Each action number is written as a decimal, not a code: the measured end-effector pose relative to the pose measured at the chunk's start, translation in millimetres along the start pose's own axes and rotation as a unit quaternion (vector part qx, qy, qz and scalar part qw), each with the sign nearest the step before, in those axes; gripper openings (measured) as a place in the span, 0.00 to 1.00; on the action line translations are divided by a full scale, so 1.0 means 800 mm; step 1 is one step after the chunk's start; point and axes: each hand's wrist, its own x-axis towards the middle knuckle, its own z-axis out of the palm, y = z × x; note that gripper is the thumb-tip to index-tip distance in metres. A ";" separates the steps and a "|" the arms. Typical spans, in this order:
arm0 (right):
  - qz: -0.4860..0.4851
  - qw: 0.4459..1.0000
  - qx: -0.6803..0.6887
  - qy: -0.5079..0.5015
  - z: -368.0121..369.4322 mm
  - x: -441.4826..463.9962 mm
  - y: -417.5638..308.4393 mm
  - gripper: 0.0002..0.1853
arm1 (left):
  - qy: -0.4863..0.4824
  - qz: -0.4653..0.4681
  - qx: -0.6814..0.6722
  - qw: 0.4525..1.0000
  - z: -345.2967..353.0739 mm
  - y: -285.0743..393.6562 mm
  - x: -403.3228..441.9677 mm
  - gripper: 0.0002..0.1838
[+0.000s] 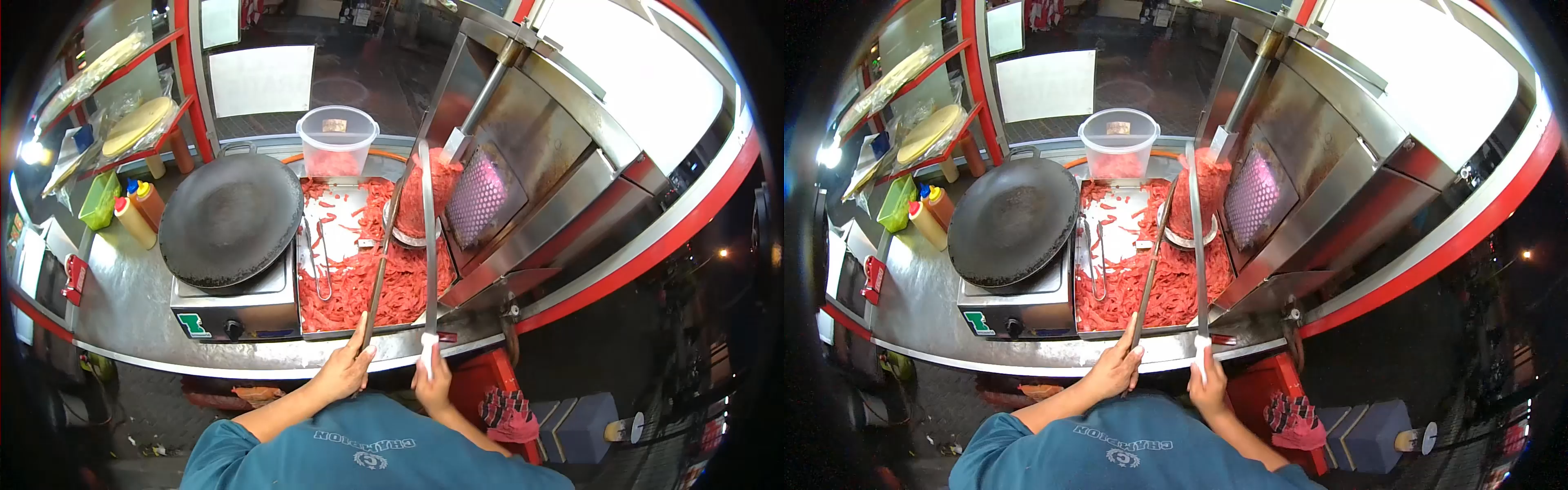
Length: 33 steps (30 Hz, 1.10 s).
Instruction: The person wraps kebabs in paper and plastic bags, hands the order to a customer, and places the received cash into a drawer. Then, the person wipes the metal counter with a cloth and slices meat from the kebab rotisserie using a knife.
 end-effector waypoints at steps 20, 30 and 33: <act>-0.025 0.984 -0.179 0.000 -0.001 0.111 -0.069 0.27 | 0.048 -0.005 0.001 0.999 0.013 0.033 0.046 0.42; 0.019 0.999 0.010 0.032 0.014 0.138 -0.067 0.32 | 0.003 -0.017 0.005 1.000 -0.004 0.009 -0.027 0.40; -0.011 0.999 0.032 0.021 0.008 0.097 -0.029 0.33 | -0.006 -0.037 -0.012 0.999 -0.004 0.000 -0.041 0.39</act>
